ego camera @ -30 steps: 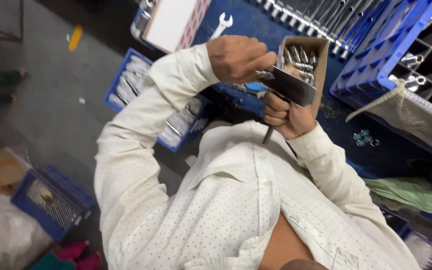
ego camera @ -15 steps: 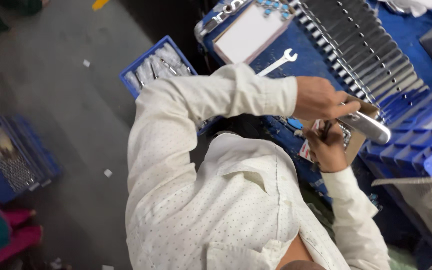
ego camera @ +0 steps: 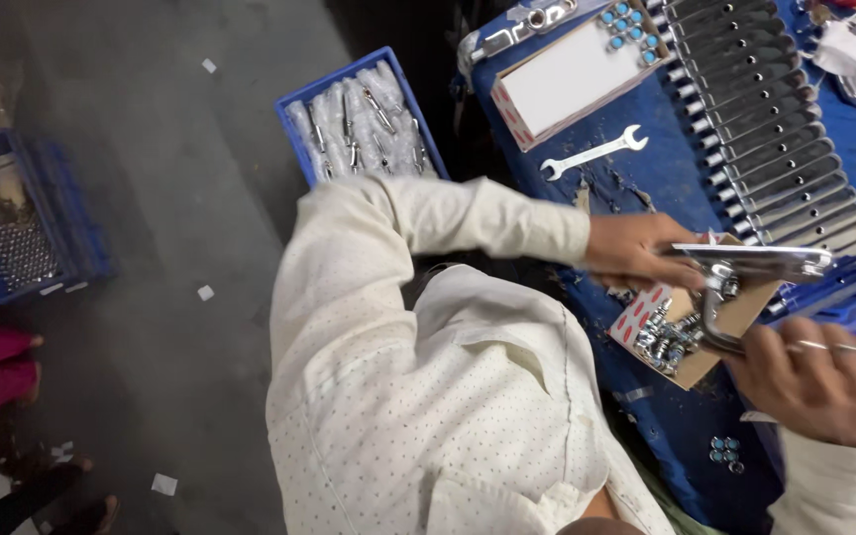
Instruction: The person assembles a metal faucet by using a screwdriver to tighten a small screw into the handle and then manually fitting a metal component into the base.
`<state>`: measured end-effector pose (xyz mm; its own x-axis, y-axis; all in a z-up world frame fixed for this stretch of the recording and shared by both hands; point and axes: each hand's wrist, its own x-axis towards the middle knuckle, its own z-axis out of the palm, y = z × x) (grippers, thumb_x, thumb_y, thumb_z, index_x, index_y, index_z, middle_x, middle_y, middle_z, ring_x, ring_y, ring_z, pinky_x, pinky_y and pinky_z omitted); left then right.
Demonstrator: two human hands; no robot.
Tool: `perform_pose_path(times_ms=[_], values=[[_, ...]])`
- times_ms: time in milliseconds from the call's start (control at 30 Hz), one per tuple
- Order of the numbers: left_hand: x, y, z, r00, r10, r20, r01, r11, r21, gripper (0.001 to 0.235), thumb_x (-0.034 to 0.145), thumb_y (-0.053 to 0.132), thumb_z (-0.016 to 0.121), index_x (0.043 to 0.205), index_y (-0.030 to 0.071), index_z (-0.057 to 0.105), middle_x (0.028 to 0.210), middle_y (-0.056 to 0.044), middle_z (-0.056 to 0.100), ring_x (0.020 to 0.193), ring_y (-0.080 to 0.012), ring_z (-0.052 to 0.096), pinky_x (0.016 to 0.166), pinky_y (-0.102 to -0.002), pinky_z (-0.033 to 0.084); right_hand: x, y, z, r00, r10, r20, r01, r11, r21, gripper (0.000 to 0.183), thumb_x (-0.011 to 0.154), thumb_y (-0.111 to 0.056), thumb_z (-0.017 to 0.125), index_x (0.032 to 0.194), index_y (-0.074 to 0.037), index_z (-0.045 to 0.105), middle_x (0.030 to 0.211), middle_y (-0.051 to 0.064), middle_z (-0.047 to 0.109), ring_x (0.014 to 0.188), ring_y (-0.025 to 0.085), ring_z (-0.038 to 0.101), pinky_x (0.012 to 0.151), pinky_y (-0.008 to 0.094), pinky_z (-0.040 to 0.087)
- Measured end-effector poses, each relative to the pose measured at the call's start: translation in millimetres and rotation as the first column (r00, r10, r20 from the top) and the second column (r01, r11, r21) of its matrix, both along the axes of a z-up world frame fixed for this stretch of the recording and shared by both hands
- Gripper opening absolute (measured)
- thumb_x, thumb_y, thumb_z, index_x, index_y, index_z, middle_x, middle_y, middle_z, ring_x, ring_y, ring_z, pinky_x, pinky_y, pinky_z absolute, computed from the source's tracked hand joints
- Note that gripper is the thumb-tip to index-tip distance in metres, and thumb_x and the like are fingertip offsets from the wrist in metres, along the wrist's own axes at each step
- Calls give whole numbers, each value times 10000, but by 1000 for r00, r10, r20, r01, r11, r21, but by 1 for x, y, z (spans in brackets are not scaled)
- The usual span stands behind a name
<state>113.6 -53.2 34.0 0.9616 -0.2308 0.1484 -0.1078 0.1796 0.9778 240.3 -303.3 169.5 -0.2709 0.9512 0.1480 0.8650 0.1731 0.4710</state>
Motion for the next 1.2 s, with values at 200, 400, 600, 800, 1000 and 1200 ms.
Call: perform_pose_path(times_ms=[200, 400, 600, 800, 1000, 1200], values=[[35, -43, 1, 802, 561, 206, -511, 823, -248, 485, 977, 529, 607, 1164, 84, 655, 592, 39, 565, 372, -77, 509, 324, -244, 436, 37, 33, -88, 676, 140, -724, 359, 795, 489, 450, 1116, -417, 511, 866, -43, 524, 751, 33, 506, 610, 171, 481, 570, 296, 330], [52, 27, -21, 340, 498, 797, -833, 554, 10, 455, 1063, 409, 630, 1407, 149, 483, 930, -6, 698, 683, -145, 723, 627, -284, 612, -79, 102, -123, -766, 449, -460, 459, 883, 98, 627, 1045, -647, 551, 770, -100, 415, 605, -46, 299, 450, 84, 234, 423, 274, 206], [27, 54, -26, 441, 183, 879, -812, 498, 304, 564, 1015, 385, 732, 1436, 116, 468, 977, -36, 682, 741, -222, 730, 629, -333, 583, -88, 71, -116, -968, 110, 227, 105, 994, -36, 553, 1132, -556, 495, 800, -120, 423, 641, -50, 282, 567, 82, 208, 522, 253, 205], [1, 7, -46, 437, 567, 698, -868, 471, 160, 539, 1021, 444, 671, 1424, 139, 481, 996, -24, 719, 730, -132, 742, 657, -280, 606, -76, 30, -132, -958, 182, 220, 198, 979, 51, 493, 1235, -455, 470, 895, -99, 462, 693, -33, 349, 536, 71, 280, 518, 238, 277], [-62, 1, -45, 808, 358, -468, -574, 657, -488, 405, 1071, 287, 584, 1364, 8, 591, 678, 30, 444, 438, -64, 394, 358, -241, 321, -99, 10, -96, -719, 475, -508, 643, 732, -224, 291, 1107, -381, 564, 1265, -137, 564, 808, 7, 510, 606, 104, 443, 530, 247, 379], [-95, 3, -14, 848, 200, -490, -471, 706, -528, 443, 968, 33, 629, 1401, 25, 534, 698, -1, 484, 479, -88, 438, 422, -281, 385, -102, 20, -96, 185, -257, -948, 599, 794, -98, 542, 1191, -423, 526, 916, 37, 610, 769, 172, 599, 677, 255, 607, 630, 342, 460]])
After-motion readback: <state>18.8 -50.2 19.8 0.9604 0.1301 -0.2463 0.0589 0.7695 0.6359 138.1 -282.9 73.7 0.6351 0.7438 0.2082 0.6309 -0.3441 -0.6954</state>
